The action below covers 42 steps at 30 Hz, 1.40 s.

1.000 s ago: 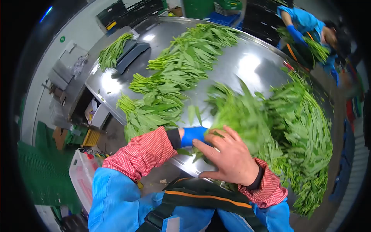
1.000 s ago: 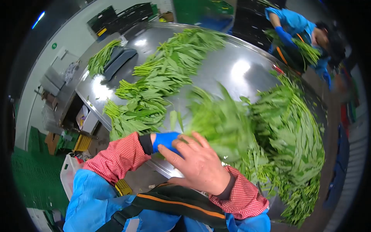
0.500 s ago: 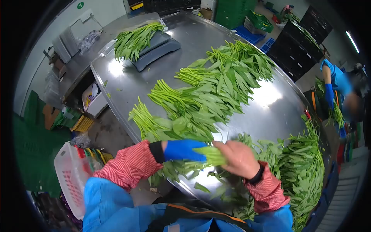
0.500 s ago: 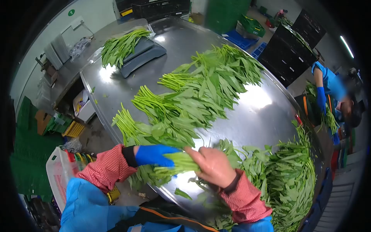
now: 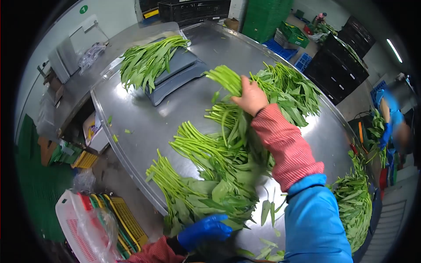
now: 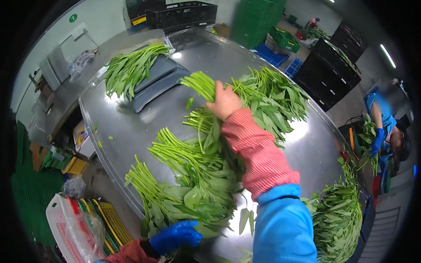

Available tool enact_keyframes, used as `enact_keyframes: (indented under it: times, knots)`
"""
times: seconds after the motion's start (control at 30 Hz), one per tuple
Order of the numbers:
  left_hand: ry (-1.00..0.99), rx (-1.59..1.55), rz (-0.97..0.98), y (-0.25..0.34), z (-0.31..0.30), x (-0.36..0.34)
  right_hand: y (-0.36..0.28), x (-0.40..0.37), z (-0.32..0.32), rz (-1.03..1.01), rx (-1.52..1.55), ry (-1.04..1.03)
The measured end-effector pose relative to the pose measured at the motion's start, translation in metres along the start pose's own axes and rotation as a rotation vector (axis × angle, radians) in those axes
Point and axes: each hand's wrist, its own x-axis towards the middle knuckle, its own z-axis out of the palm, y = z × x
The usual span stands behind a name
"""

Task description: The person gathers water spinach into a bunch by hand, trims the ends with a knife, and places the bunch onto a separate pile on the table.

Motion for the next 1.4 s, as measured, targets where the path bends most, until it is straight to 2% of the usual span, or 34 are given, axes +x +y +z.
enact_keyframes:
  times: [0.13, 0.2, 0.27, 0.3, 0.33, 0.37, 0.43, 0.5, 0.53, 0.57, 0.67, 0.7, 0.77, 0.83, 0.9, 0.97, 1.03, 1.07, 1.17, 1.2, 1.33, 1.4]
  knots:
    - [-0.071, -0.103, -0.003, -0.003, 0.0, 0.009, 0.0, 0.0, 0.048, 0.104, -0.247, -0.192]
    - [-0.115, -0.19, 0.004, -0.011, -0.007, 0.014, 0.001, -0.019, 0.049, 0.053, -0.221, -0.088]
    - [-0.042, -0.059, -0.005, -0.007, 0.002, 0.013, 0.005, -0.047, 0.033, -0.002, -0.198, 0.045]
    - [-0.014, 0.019, -0.016, -0.005, 0.007, 0.013, 0.007, -0.066, 0.027, -0.07, -0.283, 0.221]
    - [-0.03, 0.231, 0.036, -0.004, 0.011, 0.013, 0.008, -0.086, 0.014, -0.095, -0.301, 0.193]
    - [-0.07, 0.445, 0.08, -0.004, 0.014, 0.012, 0.006, -0.114, -0.004, -0.105, -0.196, 0.21]
    - [-0.018, 0.278, 0.062, -0.008, 0.031, 0.015, 0.011, -0.174, -0.016, -0.114, -0.115, 0.252]
    - [-0.13, 0.278, 0.089, -0.017, 0.033, 0.017, 0.015, -0.242, -0.03, -0.082, -0.025, 0.123]
    - [-0.176, 0.269, 0.105, -0.02, 0.036, 0.02, 0.019, -0.277, -0.032, -0.075, -0.025, 0.142]
    - [-0.102, 0.199, 0.03, -0.02, 0.051, 0.018, 0.023, -0.312, -0.043, -0.044, -0.002, 0.073]
    - [-0.047, 0.25, 0.057, -0.04, 0.081, 0.015, 0.05, -0.402, -0.06, 0.115, 0.029, -0.071]
    - [0.004, 0.333, 0.001, -0.047, 0.084, 0.02, 0.06, -0.427, -0.071, 0.167, 0.027, -0.087]
    - [-0.049, 0.328, -0.072, -0.065, 0.095, 0.028, 0.082, -0.472, -0.099, 0.245, 0.017, -0.158]
    - [-0.069, 0.346, -0.118, -0.087, 0.114, 0.038, 0.102, -0.513, -0.125, 0.285, -0.027, -0.088]
    - [-0.06, 0.386, -0.124, -0.115, 0.137, 0.048, 0.13, -0.548, -0.159, 0.343, -0.071, -0.057]
    - [-0.132, 0.42, -0.163, -0.146, 0.15, 0.064, 0.167, -0.581, -0.189, 0.396, -0.144, -0.01]
    - [-0.169, 0.471, -0.211, -0.176, 0.172, 0.079, 0.225, -0.614, -0.217, 0.375, -0.198, 0.237]
    - [-0.167, 0.503, -0.242, -0.193, 0.185, 0.085, 0.251, -0.629, -0.236, 0.442, -0.262, 0.277]
    - [-0.194, 0.543, -0.325, -0.247, 0.223, 0.106, 0.34, -0.669, -0.285, 0.621, -0.433, 0.297]
    - [-0.207, 0.547, -0.351, -0.265, 0.233, 0.113, 0.363, -0.678, -0.301, 0.685, -0.407, 0.29]
    - [-0.184, 0.586, -0.457, -0.328, 0.274, 0.134, 0.448, -0.692, -0.316, 0.76, -0.418, 0.204]
    - [-0.169, 0.531, -0.444, -0.352, 0.291, 0.14, 0.474, -0.689, -0.314, 0.763, -0.435, 0.143]
